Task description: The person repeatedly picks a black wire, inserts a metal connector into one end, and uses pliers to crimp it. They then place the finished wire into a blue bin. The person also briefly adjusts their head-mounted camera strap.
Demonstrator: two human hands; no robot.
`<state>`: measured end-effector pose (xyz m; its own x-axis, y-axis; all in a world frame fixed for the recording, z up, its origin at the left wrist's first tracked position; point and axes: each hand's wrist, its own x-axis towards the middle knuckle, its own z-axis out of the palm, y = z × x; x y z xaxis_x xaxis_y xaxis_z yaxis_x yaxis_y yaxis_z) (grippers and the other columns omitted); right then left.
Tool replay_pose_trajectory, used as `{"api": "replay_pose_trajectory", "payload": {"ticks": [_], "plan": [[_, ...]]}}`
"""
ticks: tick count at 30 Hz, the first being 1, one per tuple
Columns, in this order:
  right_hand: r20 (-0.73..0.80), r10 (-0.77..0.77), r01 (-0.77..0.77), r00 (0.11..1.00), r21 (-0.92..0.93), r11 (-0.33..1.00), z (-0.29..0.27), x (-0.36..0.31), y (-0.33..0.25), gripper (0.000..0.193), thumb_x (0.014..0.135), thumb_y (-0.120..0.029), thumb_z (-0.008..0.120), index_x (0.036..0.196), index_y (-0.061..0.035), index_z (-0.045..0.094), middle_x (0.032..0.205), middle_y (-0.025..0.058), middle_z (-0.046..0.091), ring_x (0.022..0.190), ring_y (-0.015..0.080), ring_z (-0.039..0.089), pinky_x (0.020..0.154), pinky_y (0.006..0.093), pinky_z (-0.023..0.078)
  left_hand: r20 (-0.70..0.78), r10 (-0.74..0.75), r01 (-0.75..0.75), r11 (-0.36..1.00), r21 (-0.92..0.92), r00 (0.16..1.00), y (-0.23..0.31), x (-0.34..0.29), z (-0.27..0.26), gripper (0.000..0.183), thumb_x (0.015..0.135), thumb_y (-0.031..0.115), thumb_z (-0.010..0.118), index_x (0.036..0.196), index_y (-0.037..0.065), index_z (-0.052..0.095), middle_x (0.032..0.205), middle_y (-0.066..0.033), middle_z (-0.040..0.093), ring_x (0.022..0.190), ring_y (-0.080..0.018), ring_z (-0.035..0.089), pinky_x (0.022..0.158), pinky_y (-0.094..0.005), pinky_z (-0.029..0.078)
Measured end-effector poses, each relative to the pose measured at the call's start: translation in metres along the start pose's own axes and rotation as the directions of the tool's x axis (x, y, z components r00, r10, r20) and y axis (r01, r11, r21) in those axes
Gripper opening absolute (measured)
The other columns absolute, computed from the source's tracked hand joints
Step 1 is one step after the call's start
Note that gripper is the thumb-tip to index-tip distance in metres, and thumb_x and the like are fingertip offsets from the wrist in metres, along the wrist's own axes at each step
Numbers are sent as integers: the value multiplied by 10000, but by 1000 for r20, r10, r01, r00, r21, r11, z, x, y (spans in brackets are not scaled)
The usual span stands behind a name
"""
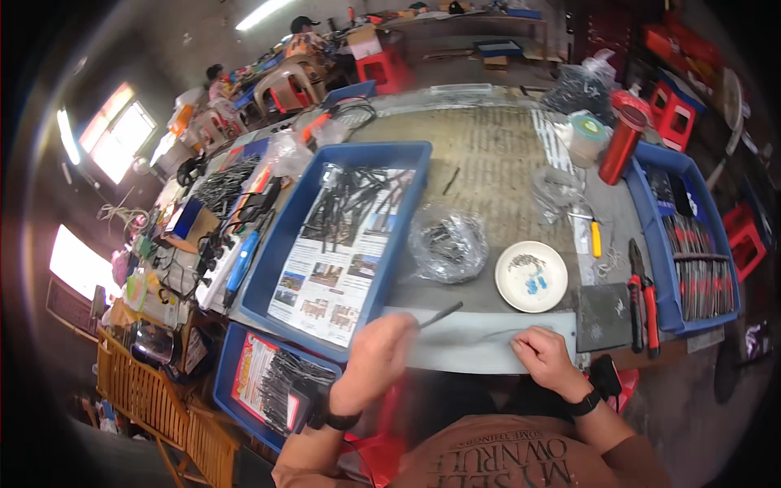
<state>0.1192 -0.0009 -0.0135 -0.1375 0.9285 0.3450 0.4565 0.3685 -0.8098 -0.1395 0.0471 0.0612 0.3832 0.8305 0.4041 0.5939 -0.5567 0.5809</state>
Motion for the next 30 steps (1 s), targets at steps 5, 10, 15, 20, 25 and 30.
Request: {"api": "replay_pose_trajectory", "payload": {"ticks": [5, 10, 15, 20, 25, 30], "plan": [[-88, 197, -167, 977, 265, 950, 0, 0, -14, 137, 832, -89, 566, 919, 13, 595, 772, 100, 597, 678, 179, 576, 630, 256, 446, 26, 134, -133, 990, -40, 991, 11, -14, 35, 75, 751, -8, 605, 814, 23, 580, 736, -124, 584, 656, -292, 573, 586, -343, 454], [-29, 39, -35, 999, 126, 991, -3, -3, -25, 134, 837, -83, 573, 918, 20, 598, 760, 99, 607, 656, 177, 578, 614, 258, 457, 23, 79, -72, 975, -211, 997, 26, -25, 64, 65, 765, -1, 616, 818, 6, 580, 729, -102, 587, 632, -223, 575, 570, -311, 456], [-112, 24, -13, 993, 98, 995, -6, -13, -31, 76, 792, -33, 610, 849, 18, 611, 713, 98, 617, 599, 166, 583, 540, 261, 453, 65, -445, 323, 534, -781, 893, 43, -33, 87, 120, 795, 18, 635, 886, -16, 563, 748, -35, 582, 625, -124, 557, 554, -245, 462], [-206, -32, 36, 978, 14, 999, -3, -17, -45, 104, 748, -13, 633, 847, 6, 609, 707, 109, 610, 588, 206, 584, 526, 290, 455, 266, -533, 289, -41, -956, 803, 59, -28, 105, 198, 818, 34, 606, 992, -41, 549, 768, -88, 601, 642, -137, 563, 593, -232, 462], [-107, -189, 178, 976, -107, 978, -19, -4, -50, 130, 736, -33, 630, 857, 7, 606, 750, 129, 606, 658, 266, 597, 581, 325, 474, 277, -498, 361, 79, -929, 822, 67, -15, 99, 149, 872, 105, 557, 907, -38, 582, 804, -91, 615, 697, -134, 572, 638, -242, 465], [-130, -140, 96, 982, -295, 951, -60, 33, -23, 132, 770, -70, 602, 872, 13, 613, 787, 145, 610, 701, 286, 600, 615, 334, 477, 259, -434, 398, 267, -878, 863, 47, 4, 91, 123, 887, 139, 549, 896, 19, 572, 834, -81, 625, 743, -126, 598, 652, -231, 485]]}}
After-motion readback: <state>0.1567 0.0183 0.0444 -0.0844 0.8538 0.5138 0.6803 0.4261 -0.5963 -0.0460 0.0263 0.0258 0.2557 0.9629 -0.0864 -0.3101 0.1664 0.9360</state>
